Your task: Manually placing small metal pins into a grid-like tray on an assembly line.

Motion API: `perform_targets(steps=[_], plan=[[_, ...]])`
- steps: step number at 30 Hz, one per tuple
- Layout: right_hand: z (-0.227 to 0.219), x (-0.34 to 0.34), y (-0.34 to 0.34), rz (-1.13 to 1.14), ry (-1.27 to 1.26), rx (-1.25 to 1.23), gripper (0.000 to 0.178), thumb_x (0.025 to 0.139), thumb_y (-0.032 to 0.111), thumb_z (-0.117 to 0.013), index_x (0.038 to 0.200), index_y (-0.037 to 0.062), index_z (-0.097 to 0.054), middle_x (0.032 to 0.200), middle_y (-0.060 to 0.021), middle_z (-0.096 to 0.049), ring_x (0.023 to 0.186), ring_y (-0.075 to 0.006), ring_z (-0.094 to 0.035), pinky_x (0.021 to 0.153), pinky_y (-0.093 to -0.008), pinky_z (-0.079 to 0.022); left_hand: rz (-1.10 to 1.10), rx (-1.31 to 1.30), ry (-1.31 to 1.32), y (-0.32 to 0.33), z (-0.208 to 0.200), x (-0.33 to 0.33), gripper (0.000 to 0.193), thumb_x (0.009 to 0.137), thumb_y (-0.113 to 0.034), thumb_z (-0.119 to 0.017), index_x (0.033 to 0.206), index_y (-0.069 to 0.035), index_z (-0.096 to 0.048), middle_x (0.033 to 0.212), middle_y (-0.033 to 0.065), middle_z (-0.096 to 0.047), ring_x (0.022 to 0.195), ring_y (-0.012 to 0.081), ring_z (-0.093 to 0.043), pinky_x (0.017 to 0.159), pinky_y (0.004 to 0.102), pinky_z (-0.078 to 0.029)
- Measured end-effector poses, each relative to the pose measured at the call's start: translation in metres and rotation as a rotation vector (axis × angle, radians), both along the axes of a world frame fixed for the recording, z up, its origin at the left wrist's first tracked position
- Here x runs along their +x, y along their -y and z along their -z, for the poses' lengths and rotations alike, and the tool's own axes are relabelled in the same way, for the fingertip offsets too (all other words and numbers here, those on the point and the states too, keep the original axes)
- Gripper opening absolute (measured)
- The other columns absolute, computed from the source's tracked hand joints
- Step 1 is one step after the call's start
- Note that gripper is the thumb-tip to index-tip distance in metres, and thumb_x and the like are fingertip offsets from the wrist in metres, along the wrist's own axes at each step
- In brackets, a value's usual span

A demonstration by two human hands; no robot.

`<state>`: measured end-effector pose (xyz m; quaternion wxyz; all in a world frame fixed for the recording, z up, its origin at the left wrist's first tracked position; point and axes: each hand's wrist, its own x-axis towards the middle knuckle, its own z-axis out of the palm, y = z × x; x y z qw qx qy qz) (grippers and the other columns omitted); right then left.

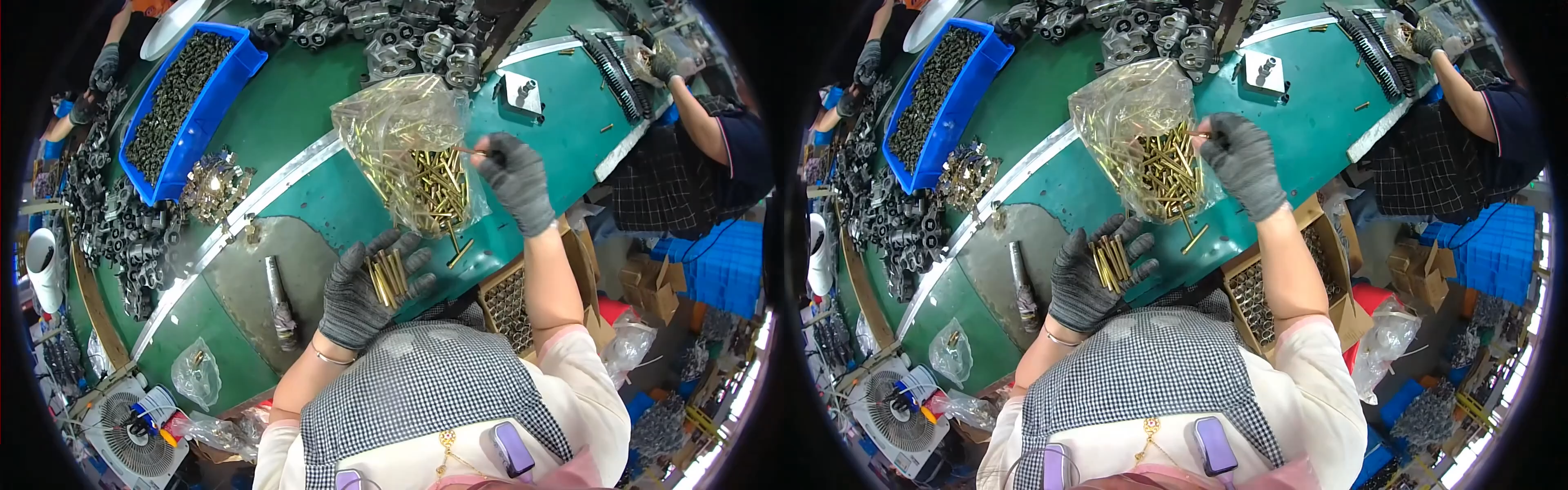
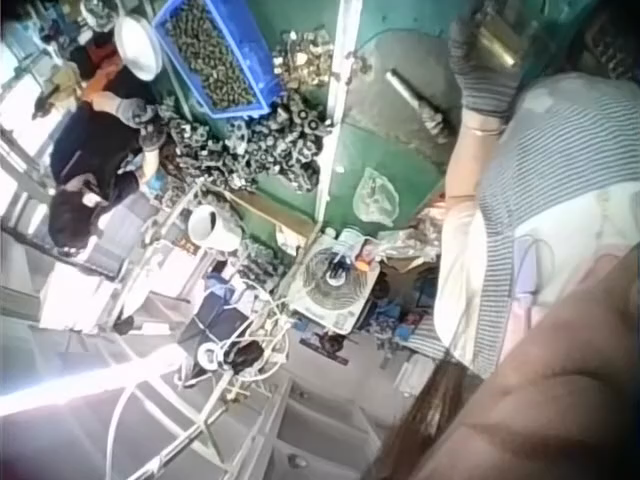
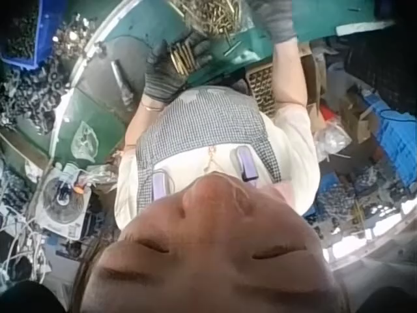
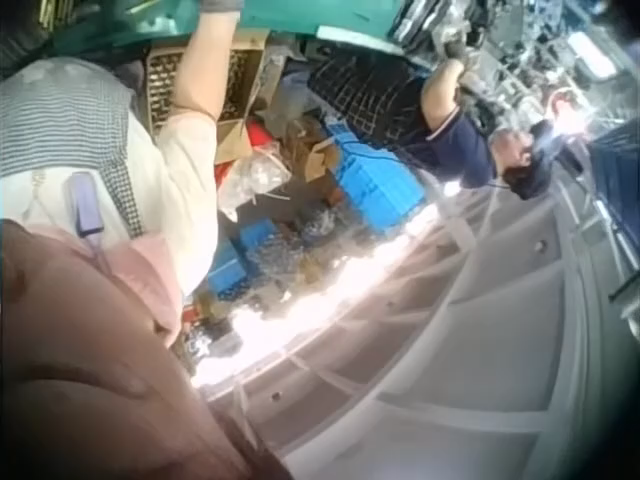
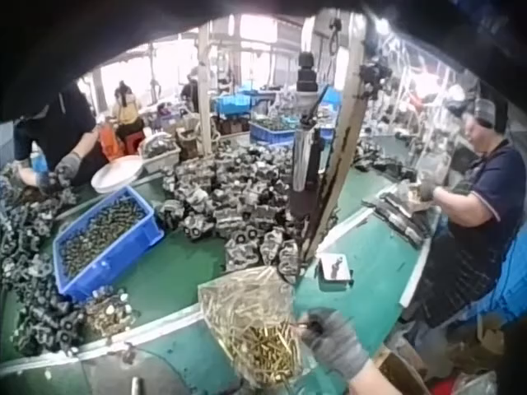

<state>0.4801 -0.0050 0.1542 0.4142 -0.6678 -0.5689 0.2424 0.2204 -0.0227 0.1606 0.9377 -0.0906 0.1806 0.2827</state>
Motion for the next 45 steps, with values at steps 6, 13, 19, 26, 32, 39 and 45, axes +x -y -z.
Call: perform_targets(steps=[6,13,19,26,32,39,45], plan=[[-0.040,-0.026,0.025,-0.447,-0.431,-0.328,0.024,0.074,0.016,-0.071,0.094,0.0033,-0.064,0.075,-0.0085,-0.062,0.070,-0.0215,-0.060,0.065,-0.0289,-0.047,0.086,0.024,0.046,0.001,-0.001,0.007,0.066,0.088,-0.046,-0.050,0.133,0.001,-0.037,0.133,0.0168,-0.044,0.123,0.0317,-0.042,0.106,0.0473,-0.030],[-0.050,-0.046,0.039,-0.556,0.026,0.090,0.060,0.068,0.029,-0.077,0.117,0.0022,-0.056,0.107,-0.0158,-0.059,0.089,-0.0286,-0.059,0.077,-0.0369,-0.047,0.086,0.118,-0.017,0.005,-0.016,0.004,0.078,0.087,-0.054,-0.044,0.139,0.002,-0.028,0.138,0.0179,-0.038,0.128,0.0320,-0.036,0.108,0.0458,-0.026],[-0.053,-0.063,0.056,-0.520,0.075,0.131,0.082,0.067,0.029,-0.076,0.134,0.0038,-0.038,0.114,-0.0164,-0.052,0.102,-0.0321,-0.052,0.088,-0.0393,-0.043,0.042,0.191,0.090,0.006,-0.027,0.007,0.081,0.087,-0.056,-0.045,0.139,0.003,-0.026,0.139,0.0190,-0.036,0.129,0.0306,-0.035,0.108,0.0430,-0.027],[-0.044,-0.064,0.058,-0.518,0.085,0.224,0.087,0.065,0.029,-0.078,0.136,0.0014,-0.036,0.116,-0.0155,-0.053,0.105,-0.0320,-0.050,0.091,-0.0402,-0.041,0.059,0.241,0.077,0.008,-0.031,0.004,0.085,0.085,-0.059,-0.044,0.140,0.002,-0.022,0.142,0.0198,-0.030,0.132,0.0315,-0.030,0.109,0.0445,-0.025],[-0.042,-0.062,0.059,-0.534,0.005,0.213,0.087,0.064,0.027,-0.079,0.136,0.0023,-0.037,0.117,-0.0158,-0.053,0.105,-0.0324,-0.050,0.091,-0.0411,-0.041,0.074,0.233,0.049,0.010,-0.030,0.002,0.090,0.084,-0.064,-0.039,0.143,0.000,-0.015,0.145,0.0213,-0.023,0.134,0.0348,-0.025,0.110,0.0477,-0.019],[-0.042,-0.061,0.056,-0.576,0.049,0.245,0.088,0.063,0.028,-0.079,0.136,0.0030,-0.037,0.116,-0.0160,-0.053,0.103,-0.0335,-0.051,0.090,-0.0417,-0.041,0.074,0.156,0.122,0.009,-0.026,-0.002,0.083,0.086,-0.058,-0.042,0.141,0.000,-0.021,0.142,0.0199,-0.031,0.130,0.0337,-0.033,0.109,0.0466,-0.023],[-0.042,-0.060,0.055,-0.591,0.058,0.247,0.088,0.062,0.028,-0.080,0.136,0.0032,-0.037,0.113,-0.0158,-0.054,0.101,-0.0338,-0.051,0.088,-0.0419,-0.041,0.090,0.189,0.202,0.007,-0.025,0.001,0.081,0.086,-0.056,-0.045,0.140,0.001,-0.025,0.140,0.0188,-0.035,0.128,0.0321,-0.037,0.109,0.0450,-0.025]])
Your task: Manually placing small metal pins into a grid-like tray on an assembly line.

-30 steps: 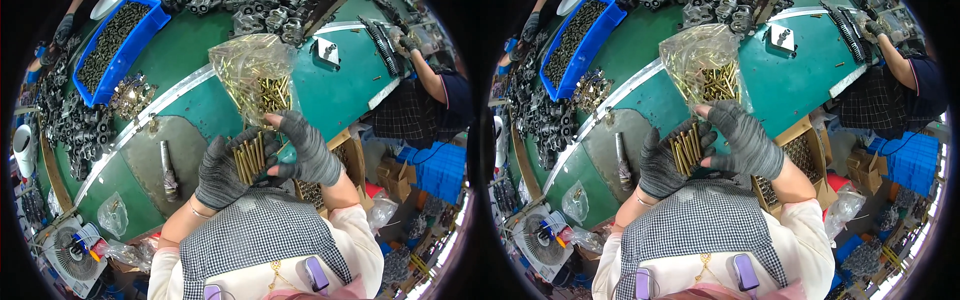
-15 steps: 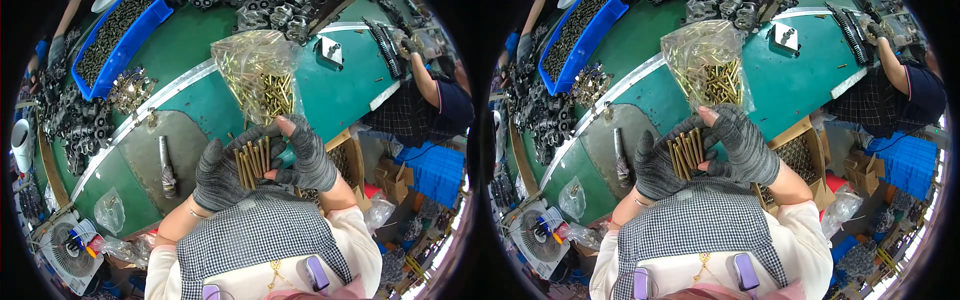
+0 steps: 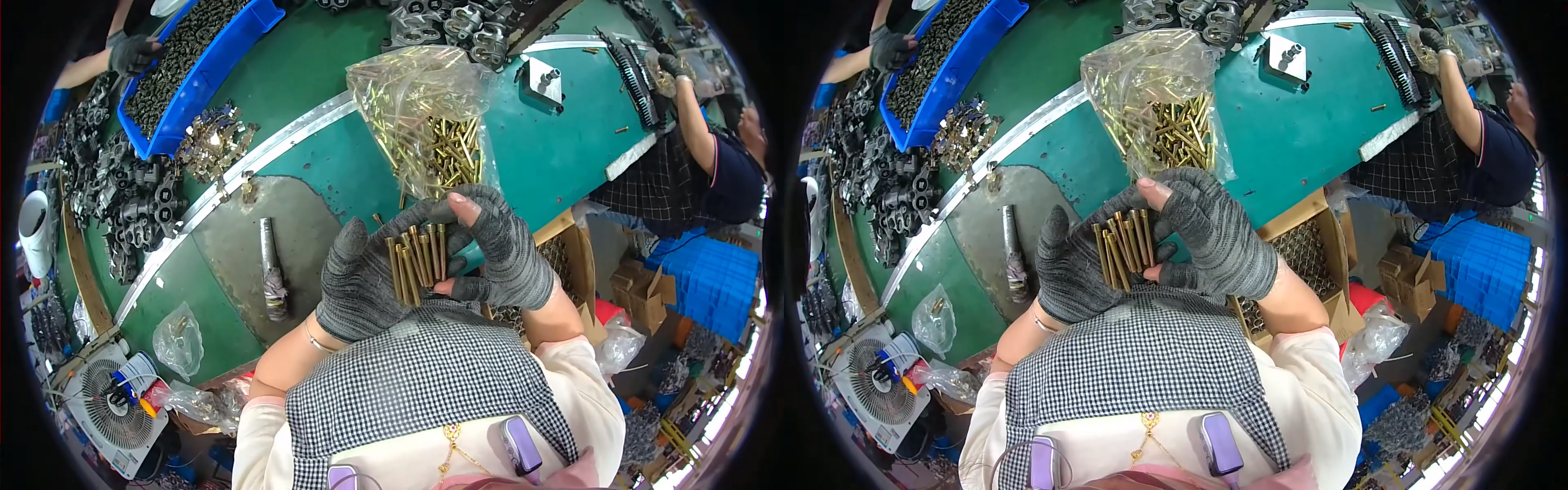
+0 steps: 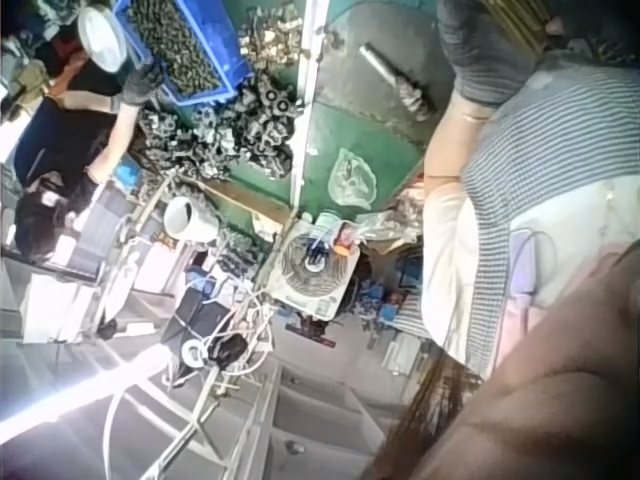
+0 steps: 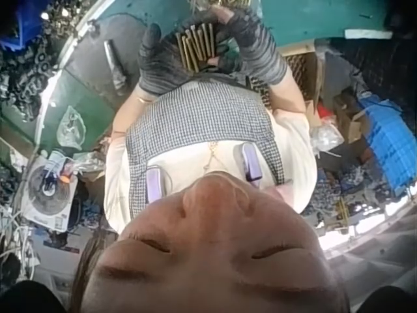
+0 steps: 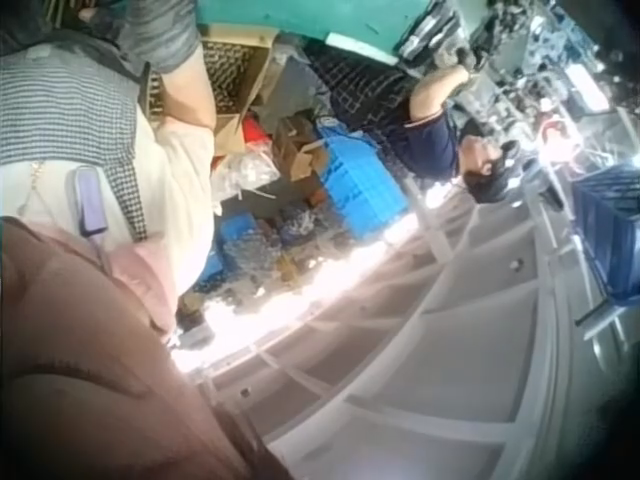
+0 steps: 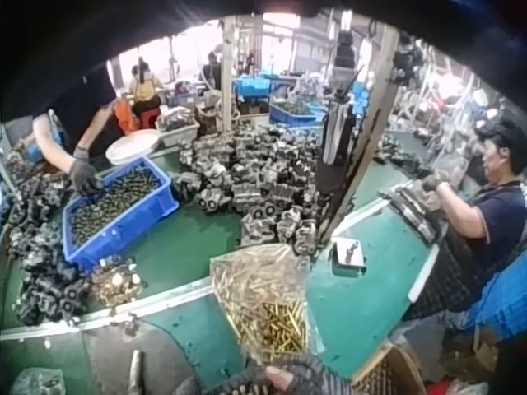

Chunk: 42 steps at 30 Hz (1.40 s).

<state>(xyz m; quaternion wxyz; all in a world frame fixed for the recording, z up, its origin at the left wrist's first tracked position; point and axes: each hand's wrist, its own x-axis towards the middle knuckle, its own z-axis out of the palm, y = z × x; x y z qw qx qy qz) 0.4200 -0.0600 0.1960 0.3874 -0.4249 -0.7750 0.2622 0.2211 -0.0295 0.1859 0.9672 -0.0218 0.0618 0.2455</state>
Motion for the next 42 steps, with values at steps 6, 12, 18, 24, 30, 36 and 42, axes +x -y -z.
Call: perform_targets(steps=[6,12,18,24,30,36,42], plan=[[0.001,0.001,-0.001,-0.001,-0.019,0.012,0.090,0.062,0.027,-0.080,0.136,0.0037,-0.036,0.111,-0.0153,-0.056,0.099,-0.0336,-0.052,0.087,-0.0419,-0.041,0.042,0.089,-0.199,-0.001,-0.006,0.001,0.090,0.083,-0.067,-0.036,0.142,-0.001,-0.019,0.142,0.0225,-0.028,0.129,0.0377,-0.034,0.108,0.0512,-0.023],[0.004,0.002,0.001,-0.007,-0.034,0.030,0.091,0.062,0.025,-0.080,0.137,0.0044,-0.035,0.113,-0.0147,-0.057,0.099,-0.0328,-0.053,0.087,-0.0418,-0.041,0.054,0.054,-0.144,0.001,-0.001,0.001,0.090,0.083,-0.067,-0.035,0.142,-0.001,-0.020,0.141,0.0232,-0.030,0.129,0.0379,-0.034,0.107,0.0519,-0.023],[0.003,0.002,-0.002,-0.018,-0.041,0.054,0.094,0.062,0.022,-0.080,0.140,0.0065,-0.031,0.114,-0.0150,-0.057,0.100,-0.0321,-0.053,0.085,-0.0413,-0.043,0.057,0.094,-0.161,0.001,-0.001,0.003,0.090,0.083,-0.067,-0.035,0.142,-0.001,-0.021,0.140,0.0243,-0.031,0.129,0.0397,-0.032,0.108,0.0517,-0.022],[0.006,0.005,0.001,-0.032,-0.077,-0.001,0.098,0.062,0.020,-0.081,0.142,0.0078,-0.026,0.114,-0.0154,-0.058,0.098,-0.0316,-0.054,0.082,-0.0406,-0.045,0.054,0.020,-0.127,0.001,0.003,0.005,0.090,0.083,-0.068,-0.033,0.141,0.000,-0.021,0.140,0.0248,-0.031,0.130,0.0399,-0.031,0.108,0.0511,-0.022],[0.010,0.010,0.008,-0.029,-0.101,-0.055,0.097,0.063,0.022,-0.081,0.141,0.0061,-0.026,0.116,-0.0173,-0.057,0.099,-0.0317,-0.054,0.084,-0.0408,-0.045,0.084,-0.033,-0.074,0.001,0.002,0.010,0.079,0.085,-0.057,-0.047,0.139,-0.001,-0.029,0.134,0.0188,-0.041,0.123,0.0316,-0.042,0.104,0.0453,-0.032],[0.020,0.012,0.016,-0.104,-0.022,-0.162,0.090,0.068,0.027,-0.078,0.140,0.0062,-0.029,0.114,-0.0167,-0.059,0.102,-0.0338,-0.054,0.086,-0.0425,-0.044,0.170,-0.014,-0.240,0.012,0.012,0.007,0.050,0.089,-0.031,-0.055,0.130,-0.005,-0.043,0.125,0.0160,-0.051,0.117,0.0328,-0.049,0.099,0.0446,-0.039],[0.024,0.033,0.025,0.143,0.023,-0.185,0.064,0.069,0.019,-0.074,0.126,0.0063,-0.047,0.104,-0.0149,-0.060,0.094,-0.0337,-0.057,0.080,-0.0397,-0.046,0.164,-0.153,-0.412,0.023,0.032,-0.022,0.029,0.087,-0.020,-0.061,0.110,-0.006,-0.053,0.099,0.0066,-0.059,0.092,0.0211,-0.058,0.081,0.0343,-0.050]])
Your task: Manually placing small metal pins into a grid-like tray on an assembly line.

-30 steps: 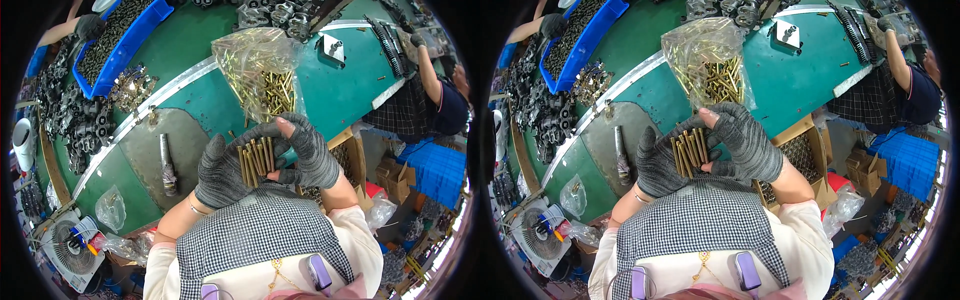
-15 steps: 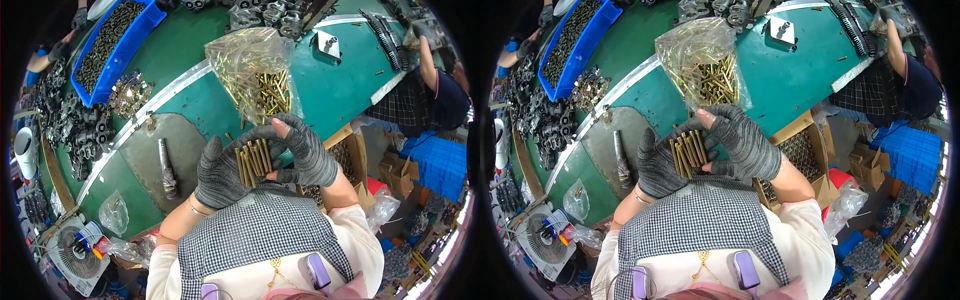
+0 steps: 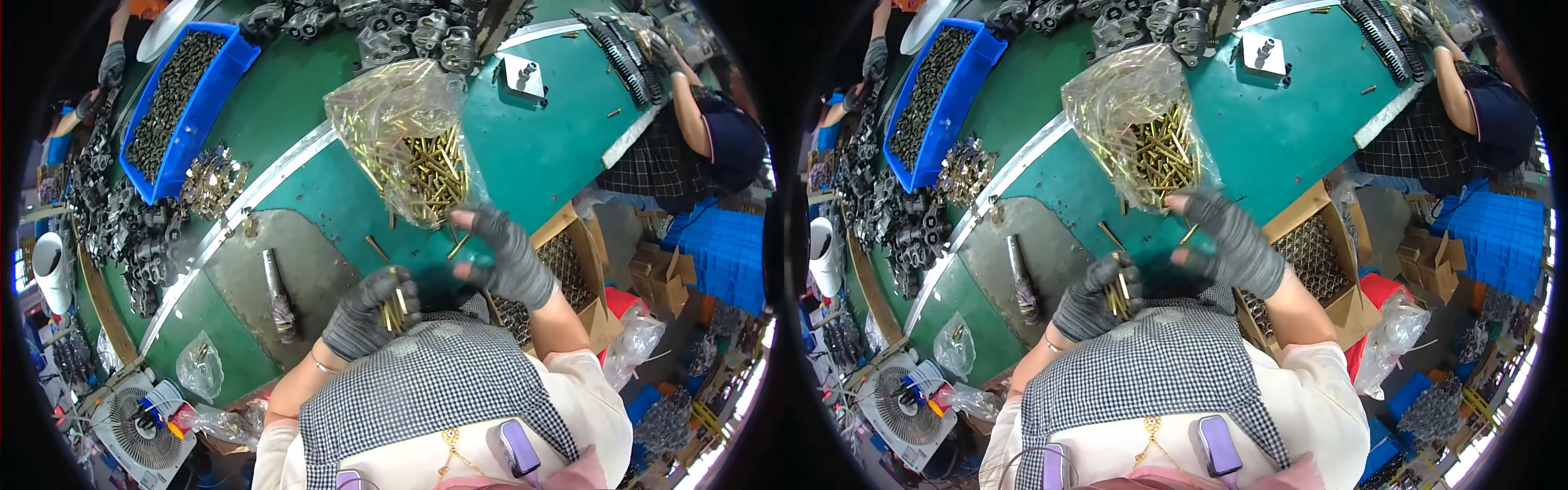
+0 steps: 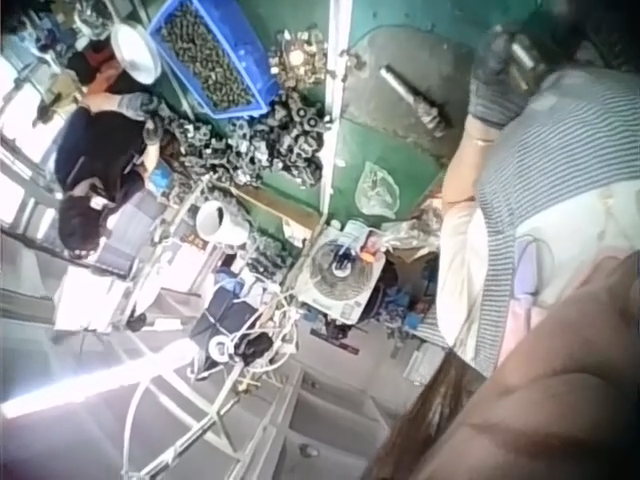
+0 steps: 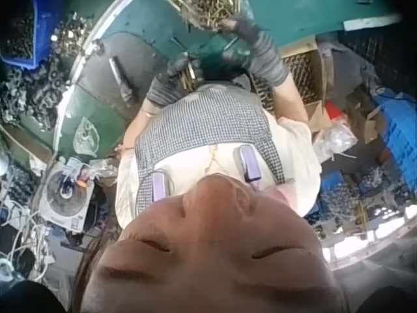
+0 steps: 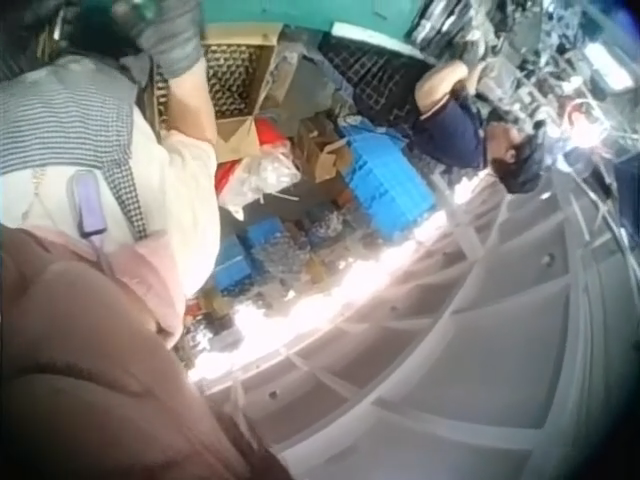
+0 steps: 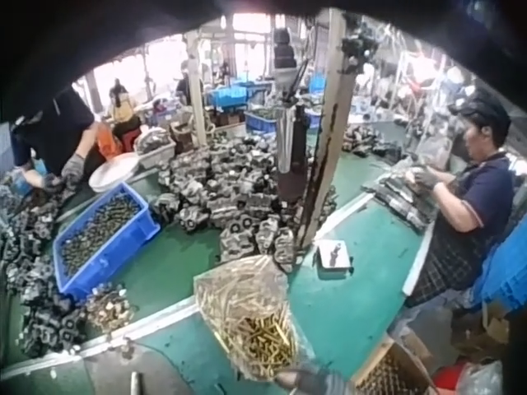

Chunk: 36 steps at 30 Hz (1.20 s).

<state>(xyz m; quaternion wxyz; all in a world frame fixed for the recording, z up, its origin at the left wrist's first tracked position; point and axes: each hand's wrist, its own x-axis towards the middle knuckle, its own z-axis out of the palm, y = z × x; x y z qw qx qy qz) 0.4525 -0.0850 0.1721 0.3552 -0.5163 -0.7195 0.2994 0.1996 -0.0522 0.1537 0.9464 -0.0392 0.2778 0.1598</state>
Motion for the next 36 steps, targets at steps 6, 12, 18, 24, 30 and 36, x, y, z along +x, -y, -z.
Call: perform_targets(steps=[6,12,18,24,30,36], plan=[[0.040,-0.003,0.007,0.123,0.406,-0.130,0.033,0.069,0.009,-0.070,0.101,0.0050,-0.061,0.086,-0.0134,-0.058,0.083,-0.0311,-0.058,0.070,-0.0387,-0.048,-0.260,-0.048,-0.117,0.008,0.018,-0.043,0.025,0.085,-0.021,-0.063,0.104,-0.006,-0.056,0.091,0.0050,-0.059,0.082,0.0186,-0.058,0.069,0.0302,-0.051],[0.035,-0.042,-0.002,-0.032,0.581,-0.354,0.022,0.072,0.010,-0.065,0.093,0.0053,-0.061,0.083,-0.0127,-0.061,0.078,-0.0311,-0.060,0.067,-0.0411,-0.048,-0.358,-0.059,-0.203,0.018,0.022,-0.063,0.022,0.086,-0.020,-0.061,0.102,-0.005,-0.058,0.091,0.0055,-0.059,0.082,0.0205,-0.058,0.067,0.0317,-0.052],[0.047,-0.089,-0.025,0.133,0.367,-0.231,0.027,0.076,0.017,-0.064,0.100,0.0044,-0.059,0.083,-0.0149,-0.063,0.072,-0.0328,-0.061,0.065,-0.0407,-0.049,-0.372,-0.017,-0.163,0.021,0.021,-0.067,0.024,0.086,-0.019,-0.061,0.106,-0.005,-0.057,0.089,0.0057,-0.059,0.081,0.0207,-0.059,0.068,0.0315,-0.051],[0.039,-0.083,-0.036,0.117,0.232,-0.389,0.043,0.074,0.008,-0.067,0.114,0.0040,-0.053,0.085,-0.0149,-0.063,0.068,-0.0304,-0.062,0.066,-0.0385,-0.049,-0.368,0.060,-0.084,0.022,0.030,-0.078,0.031,0.086,-0.015,-0.059,0.115,-0.009,-0.053,0.092,0.0069,-0.060,0.082,0.0210,-0.060,0.069,0.0321,-0.051],[0.026,-0.073,-0.039,-0.045,0.192,-0.142,0.063,0.071,0.001,-0.067,0.129,0.0070,-0.044,0.108,-0.0166,-0.060,0.072,-0.0269,-0.062,0.070,-0.0380,-0.050,-0.377,0.032,-0.111,0.017,0.023,-0.077,0.033,0.086,-0.011,-0.059,0.118,-0.011,-0.052,0.094,0.0069,-0.060,0.083,0.0209,-0.060,0.070,0.0327,-0.051],[0.028,-0.074,-0.050,-0.277,0.378,-0.259,0.078,0.071,0.007,-0.067,0.140,0.0126,-0.030,0.125,-0.0168,-0.051,0.094,-0.0317,-0.060,0.079,-0.0380,-0.050,-0.377,0.055,-0.108,0.017,0.021,-0.074,0.037,0.085,-0.008,-0.059,0.121,-0.010,-0.050,0.099,0.0079,-0.059,0.087,0.0226,-0.060,0.074,0.0349,-0.052]])
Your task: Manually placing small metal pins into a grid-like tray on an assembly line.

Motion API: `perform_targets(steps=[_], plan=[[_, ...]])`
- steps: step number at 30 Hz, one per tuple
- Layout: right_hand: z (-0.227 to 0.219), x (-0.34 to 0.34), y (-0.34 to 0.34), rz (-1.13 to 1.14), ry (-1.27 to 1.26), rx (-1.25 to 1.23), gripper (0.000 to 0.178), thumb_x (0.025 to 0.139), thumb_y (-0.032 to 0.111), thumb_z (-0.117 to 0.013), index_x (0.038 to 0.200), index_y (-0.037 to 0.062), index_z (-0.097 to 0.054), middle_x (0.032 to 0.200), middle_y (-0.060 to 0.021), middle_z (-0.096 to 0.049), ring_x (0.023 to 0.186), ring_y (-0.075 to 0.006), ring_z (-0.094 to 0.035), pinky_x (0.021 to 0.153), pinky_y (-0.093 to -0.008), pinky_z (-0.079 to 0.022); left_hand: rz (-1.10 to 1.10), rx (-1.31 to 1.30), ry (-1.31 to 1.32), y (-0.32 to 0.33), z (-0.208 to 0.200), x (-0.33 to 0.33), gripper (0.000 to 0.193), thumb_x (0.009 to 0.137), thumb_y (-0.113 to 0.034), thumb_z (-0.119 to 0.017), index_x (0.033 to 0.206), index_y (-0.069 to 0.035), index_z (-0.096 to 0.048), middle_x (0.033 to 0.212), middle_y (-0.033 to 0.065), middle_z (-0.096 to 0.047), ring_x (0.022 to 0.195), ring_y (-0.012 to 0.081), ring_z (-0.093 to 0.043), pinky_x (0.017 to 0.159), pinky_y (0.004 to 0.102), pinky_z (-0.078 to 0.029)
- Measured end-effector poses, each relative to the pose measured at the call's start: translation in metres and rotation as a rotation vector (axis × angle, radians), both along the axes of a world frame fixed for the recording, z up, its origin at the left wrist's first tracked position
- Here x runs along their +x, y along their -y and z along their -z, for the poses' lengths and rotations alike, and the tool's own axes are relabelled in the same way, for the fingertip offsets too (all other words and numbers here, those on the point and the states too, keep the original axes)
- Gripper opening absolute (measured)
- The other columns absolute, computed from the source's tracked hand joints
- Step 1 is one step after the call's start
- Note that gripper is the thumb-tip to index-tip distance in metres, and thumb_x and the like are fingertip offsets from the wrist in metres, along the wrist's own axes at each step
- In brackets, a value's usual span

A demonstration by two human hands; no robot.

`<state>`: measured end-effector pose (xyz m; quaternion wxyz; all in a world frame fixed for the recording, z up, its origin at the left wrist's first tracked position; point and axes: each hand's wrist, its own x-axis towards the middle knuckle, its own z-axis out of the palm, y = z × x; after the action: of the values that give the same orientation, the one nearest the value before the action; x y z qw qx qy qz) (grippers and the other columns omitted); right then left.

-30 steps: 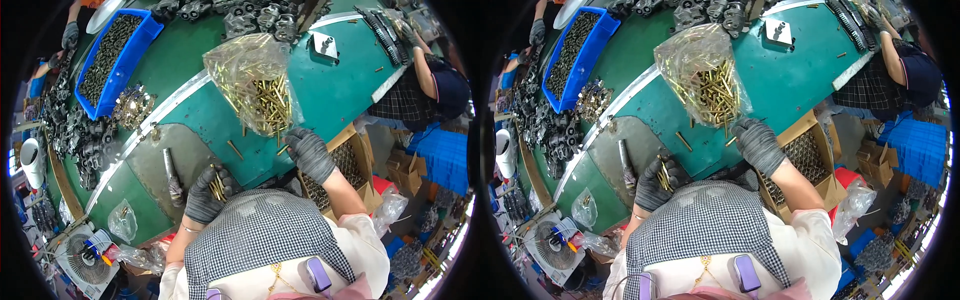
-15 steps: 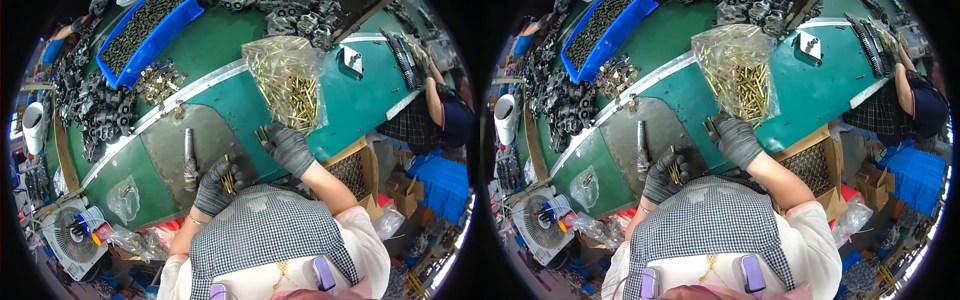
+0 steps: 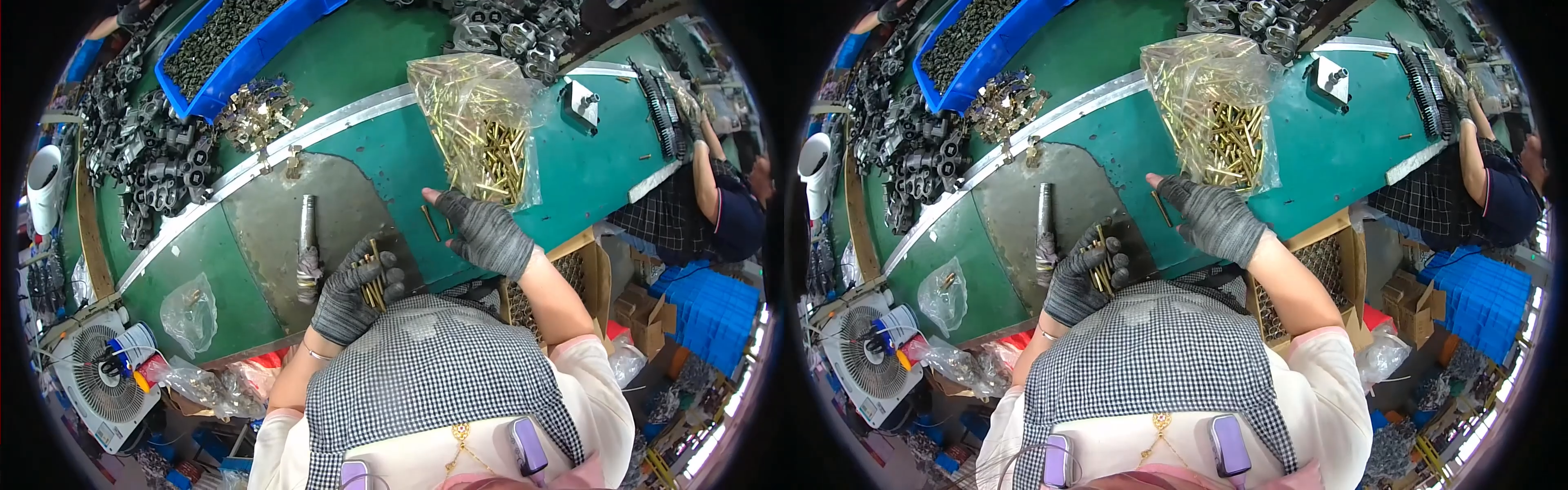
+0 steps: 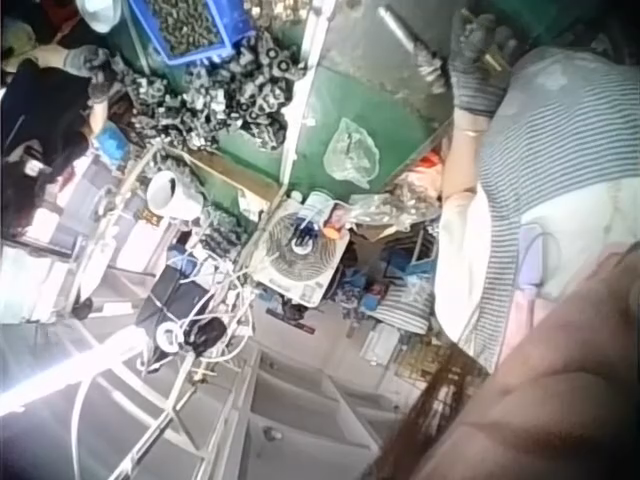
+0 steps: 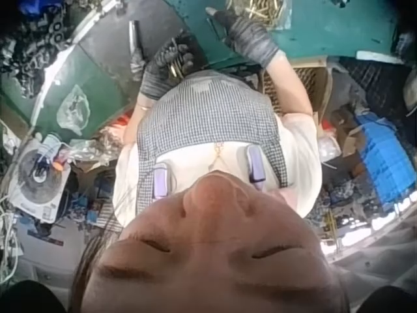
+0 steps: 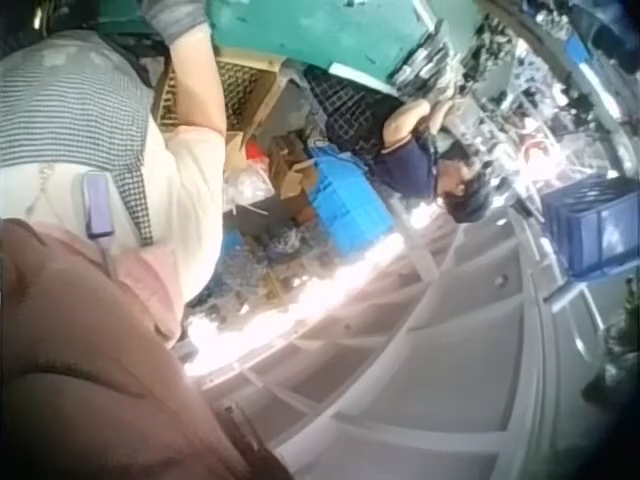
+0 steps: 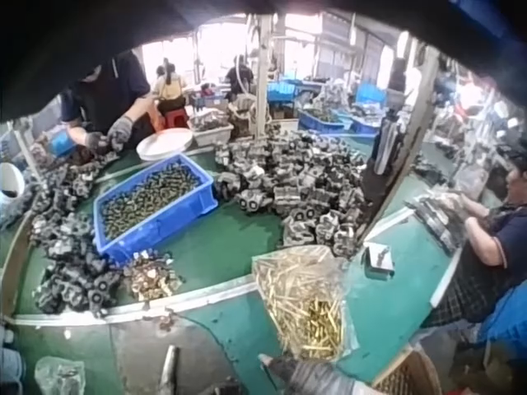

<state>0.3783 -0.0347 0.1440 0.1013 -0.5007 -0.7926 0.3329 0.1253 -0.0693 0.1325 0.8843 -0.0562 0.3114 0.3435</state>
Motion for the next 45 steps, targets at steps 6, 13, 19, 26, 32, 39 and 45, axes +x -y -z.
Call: perform_targets(steps=[6,13,19,26,32,39,45], plan=[[0.002,-0.012,-0.007,-0.085,0.097,-0.082,0.079,0.071,0.010,-0.069,0.139,0.0101,-0.030,0.124,-0.0177,-0.052,0.100,-0.0346,-0.058,0.082,-0.0393,-0.049,0.003,0.025,0.122,0.000,0.007,0.002,0.039,0.084,-0.007,-0.059,0.122,-0.006,-0.048,0.105,0.0094,-0.059,0.094,0.0251,-0.060,0.080,0.0372,-0.052],[-0.028,-0.003,0.003,0.035,-0.570,0.021,0.079,0.071,0.012,-0.072,0.138,0.0046,-0.031,0.120,-0.0186,-0.054,0.099,-0.0298,-0.060,0.084,-0.0378,-0.049,0.106,0.019,0.188,-0.017,-0.017,0.026,0.045,0.085,-0.014,-0.059,0.126,-0.005,-0.044,0.119,0.0122,-0.056,0.110,0.0279,-0.055,0.094,0.0396,-0.046],[-0.042,0.002,0.010,-0.047,-0.589,0.126,0.083,0.067,0.008,-0.075,0.138,0.0050,-0.033,0.119,-0.0182,-0.055,0.101,-0.0280,-0.059,0.084,-0.0381,-0.048,0.251,0.120,0.199,-0.024,-0.041,0.046,0.054,0.086,-0.021,-0.058,0.133,-0.004,-0.038,0.131,0.0143,-0.048,0.118,0.0282,-0.049,0.100,0.0438,-0.040],[-0.045,0.013,0.017,-0.037,-0.563,0.249,0.087,0.063,0.009,-0.077,0.138,0.0039,-0.032,0.118,-0.0192,-0.055,0.104,-0.0319,-0.058,0.086,-0.0393,-0.047,0.283,0.139,0.214,-0.023,-0.056,0.057,0.059,0.085,-0.024,-0.060,0.136,-0.006,-0.036,0.130,0.0139,-0.047,0.120,0.0265,-0.048,0.102,0.0426,-0.038],[-0.039,0.016,0.024,-0.007,-0.622,0.139,0.092,0.062,0.010,-0.078,0.140,0.0062,-0.030,0.119,-0.0167,-0.055,0.101,-0.0304,-0.057,0.085,-0.0379,-0.047,0.291,0.126,0.221,-0.020,-0.054,0.059,0.062,0.085,-0.025,-0.060,0.138,-0.006,-0.033,0.131,0.0147,-0.046,0.122,0.0278,-0.046,0.102,0.0427,-0.037],[-0.035,0.020,0.025,-0.003,-0.601,0.154,0.094,0.063,0.019,-0.080,0.140,0.0046,-0.029,0.115,-0.0183,-0.057,0.102,-0.0325,-0.057,0.087,-0.0402,-0.045,0.309,0.151,0.255,-0.022,-0.059,0.064,0.067,0.084,-0.029,-0.060,0.139,-0.007,-0.030,0.132,0.0149,-0.044,0.122,0.0297,-0.045,0.102,0.0434,-0.037],[-0.034,0.022,0.022,-0.025,-0.611,0.206,0.093,0.063,0.016,-0.079,0.140,0.0045,-0.028,0.114,-0.0181,-0.057,0.102,-0.0323,-0.057,0.087,-0.0405,-0.045,0.314,0.163,0.257,-0.022,-0.055,0.064,0.064,0.085,-0.032,-0.058,0.138,-0.006,-0.033,0.135,0.0158,-0.042,0.122,0.0320,-0.043,0.102,0.0469,-0.035]])
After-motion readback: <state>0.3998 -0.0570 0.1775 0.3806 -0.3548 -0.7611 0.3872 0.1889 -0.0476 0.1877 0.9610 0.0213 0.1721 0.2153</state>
